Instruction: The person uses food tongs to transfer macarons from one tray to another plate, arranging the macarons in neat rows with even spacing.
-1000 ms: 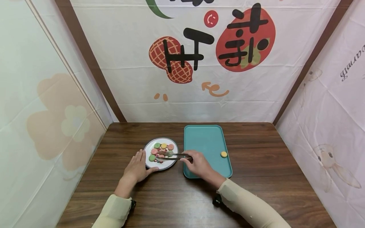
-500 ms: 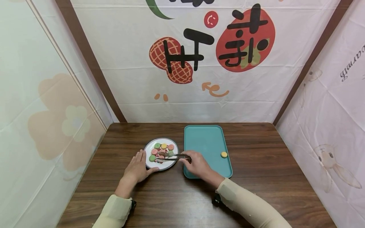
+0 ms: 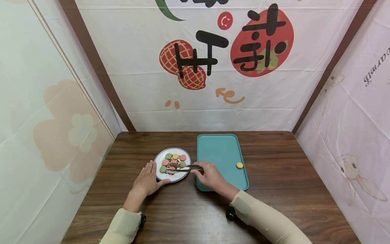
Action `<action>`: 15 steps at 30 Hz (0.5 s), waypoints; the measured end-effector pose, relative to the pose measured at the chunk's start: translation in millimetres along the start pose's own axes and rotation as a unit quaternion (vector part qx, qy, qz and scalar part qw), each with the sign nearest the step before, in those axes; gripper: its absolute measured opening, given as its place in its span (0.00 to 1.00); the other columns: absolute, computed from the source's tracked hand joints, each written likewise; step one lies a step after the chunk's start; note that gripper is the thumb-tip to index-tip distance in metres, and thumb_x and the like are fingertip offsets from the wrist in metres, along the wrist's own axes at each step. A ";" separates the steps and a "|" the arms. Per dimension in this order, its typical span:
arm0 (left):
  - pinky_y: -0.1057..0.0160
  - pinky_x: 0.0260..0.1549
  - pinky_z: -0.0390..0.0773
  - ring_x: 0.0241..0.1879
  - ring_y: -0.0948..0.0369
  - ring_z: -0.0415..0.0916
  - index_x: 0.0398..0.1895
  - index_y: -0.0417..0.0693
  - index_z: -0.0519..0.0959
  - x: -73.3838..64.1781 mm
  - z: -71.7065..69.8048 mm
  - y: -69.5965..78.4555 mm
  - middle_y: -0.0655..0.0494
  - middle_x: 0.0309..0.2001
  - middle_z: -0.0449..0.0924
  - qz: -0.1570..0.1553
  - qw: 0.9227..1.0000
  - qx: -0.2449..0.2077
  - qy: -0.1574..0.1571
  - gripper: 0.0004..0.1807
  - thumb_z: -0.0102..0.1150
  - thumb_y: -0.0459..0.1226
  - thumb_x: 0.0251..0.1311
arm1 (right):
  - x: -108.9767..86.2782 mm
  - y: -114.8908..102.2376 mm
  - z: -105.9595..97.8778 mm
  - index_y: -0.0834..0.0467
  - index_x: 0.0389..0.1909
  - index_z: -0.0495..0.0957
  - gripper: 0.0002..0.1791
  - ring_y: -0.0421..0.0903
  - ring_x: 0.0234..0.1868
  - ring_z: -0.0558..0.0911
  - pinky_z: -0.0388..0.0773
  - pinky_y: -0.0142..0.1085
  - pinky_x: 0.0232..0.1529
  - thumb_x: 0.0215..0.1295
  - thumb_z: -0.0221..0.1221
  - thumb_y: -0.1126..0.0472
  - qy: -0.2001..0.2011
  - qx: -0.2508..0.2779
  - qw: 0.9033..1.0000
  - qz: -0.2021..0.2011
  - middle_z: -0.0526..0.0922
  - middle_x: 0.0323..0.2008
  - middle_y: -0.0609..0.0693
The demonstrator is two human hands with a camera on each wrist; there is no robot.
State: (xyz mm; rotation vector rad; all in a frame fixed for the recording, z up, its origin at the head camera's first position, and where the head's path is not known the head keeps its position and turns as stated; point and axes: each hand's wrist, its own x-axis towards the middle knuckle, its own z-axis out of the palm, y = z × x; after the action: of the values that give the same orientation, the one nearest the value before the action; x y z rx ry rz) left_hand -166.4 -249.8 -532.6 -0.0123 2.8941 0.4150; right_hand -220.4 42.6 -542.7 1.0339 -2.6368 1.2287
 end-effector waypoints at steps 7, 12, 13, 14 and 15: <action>0.39 0.83 0.49 0.84 0.34 0.45 0.83 0.22 0.46 0.0 -0.6 0.7 0.23 0.83 0.43 0.000 1.000 0.001 -0.002 0.65 0.60 0.67 0.70 | -0.5 -0.5 -0.1 0.63 0.56 0.87 0.16 0.34 0.27 0.76 0.78 0.31 0.29 0.78 0.66 0.56 -0.004 0.007 1.000 0.004 0.87 0.40 0.50; 0.39 0.83 0.49 0.84 0.34 0.44 0.82 0.22 0.46 0.8 -0.8 0.7 0.23 0.83 0.43 0.001 1.000 -0.001 -0.001 0.64 0.61 0.67 0.70 | -0.1 0.2 -1.1 0.63 0.56 0.86 0.16 0.35 0.27 0.75 0.76 0.31 0.28 0.78 0.66 0.56 -0.004 0.014 1.000 0.002 0.85 0.37 0.47; 0.39 0.83 0.49 0.84 0.34 0.44 0.82 0.22 0.46 1.0 -0.9 0.8 0.23 0.83 0.43 0.001 1.000 -0.001 -0.001 0.64 0.61 0.67 0.70 | -0.2 0.4 -1.2 0.63 0.56 0.86 0.16 0.35 0.26 0.74 0.76 0.31 0.27 0.78 0.66 0.56 -0.002 0.016 1.000 0.002 0.84 0.36 0.47; 0.39 0.83 0.49 0.84 0.34 0.44 0.82 0.22 0.46 0.8 -0.9 0.8 0.23 0.83 0.43 0.001 1.000 -0.001 -0.001 0.64 0.61 0.66 0.70 | -0.4 0.5 -1.5 0.63 0.56 0.86 0.16 0.35 0.26 0.74 0.76 0.31 0.27 0.78 0.66 0.56 -0.001 0.017 1.000 0.000 0.84 0.36 0.46; 0.39 0.83 0.49 0.84 0.34 0.44 0.82 0.22 0.46 0.7 -1.0 0.9 0.23 0.83 0.43 0.001 1.000 -0.001 -0.002 0.64 0.61 0.66 0.70 | -0.5 0.3 -2.0 0.63 0.56 0.86 0.16 0.35 0.26 0.74 0.76 0.31 0.26 0.77 0.66 0.56 0.001 0.019 1.000 -0.002 0.84 0.36 0.47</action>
State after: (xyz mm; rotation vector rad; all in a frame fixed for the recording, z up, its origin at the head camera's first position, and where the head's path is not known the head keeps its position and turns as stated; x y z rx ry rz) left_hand -167.3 -249.2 -531.5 -0.0079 2.8910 0.4168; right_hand -220.6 44.4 -541.6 1.0413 -2.6194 1.2822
